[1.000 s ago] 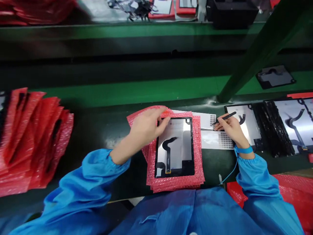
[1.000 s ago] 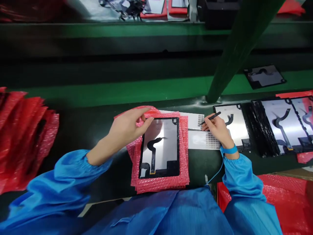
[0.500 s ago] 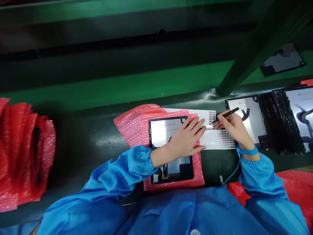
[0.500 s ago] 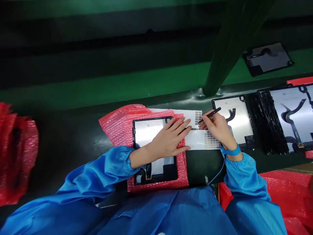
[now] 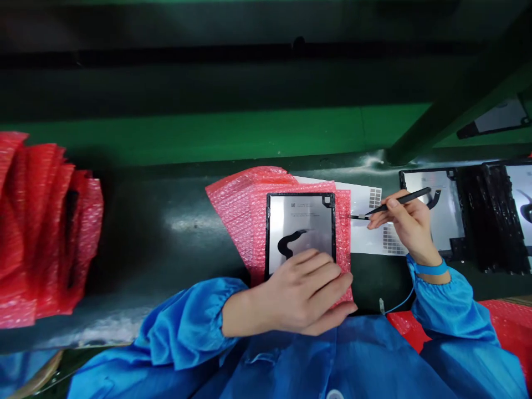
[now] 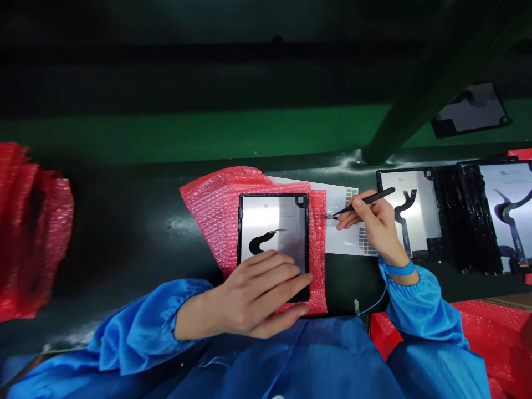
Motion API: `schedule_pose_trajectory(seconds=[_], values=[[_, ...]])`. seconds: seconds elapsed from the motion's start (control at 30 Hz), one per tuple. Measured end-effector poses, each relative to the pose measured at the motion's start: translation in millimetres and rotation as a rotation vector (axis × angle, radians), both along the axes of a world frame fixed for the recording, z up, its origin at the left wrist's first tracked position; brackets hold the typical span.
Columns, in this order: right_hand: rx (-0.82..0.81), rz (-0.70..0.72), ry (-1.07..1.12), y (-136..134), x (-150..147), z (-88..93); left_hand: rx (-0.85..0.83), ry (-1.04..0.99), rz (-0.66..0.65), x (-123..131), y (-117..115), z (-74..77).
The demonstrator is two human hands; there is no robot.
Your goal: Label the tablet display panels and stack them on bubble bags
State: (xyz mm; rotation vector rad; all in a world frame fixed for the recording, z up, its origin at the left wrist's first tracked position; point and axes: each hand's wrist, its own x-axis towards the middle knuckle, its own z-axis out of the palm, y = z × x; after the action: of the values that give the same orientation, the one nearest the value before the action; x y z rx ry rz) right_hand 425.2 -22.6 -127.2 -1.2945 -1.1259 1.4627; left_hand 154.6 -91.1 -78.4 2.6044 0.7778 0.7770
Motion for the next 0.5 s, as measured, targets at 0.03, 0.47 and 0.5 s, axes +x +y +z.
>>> schedule_pose_trajectory(seconds=[0.03, 0.47, 0.5], values=[[-0.014, 0.038, 0.019, -1, -10, -1.3, -0.027, 0.026, 0.034, -3, -8, -2.5], [-0.161, 0.251, 0.103, -14, -41, -22.5, -0.071, 0.354, 0.288, 1, -23, -46.9], [-0.163, 0.251, 0.099, -15, -41, -23.3, -0.075, 0.352, 0.295, 2, -24, -46.8]])
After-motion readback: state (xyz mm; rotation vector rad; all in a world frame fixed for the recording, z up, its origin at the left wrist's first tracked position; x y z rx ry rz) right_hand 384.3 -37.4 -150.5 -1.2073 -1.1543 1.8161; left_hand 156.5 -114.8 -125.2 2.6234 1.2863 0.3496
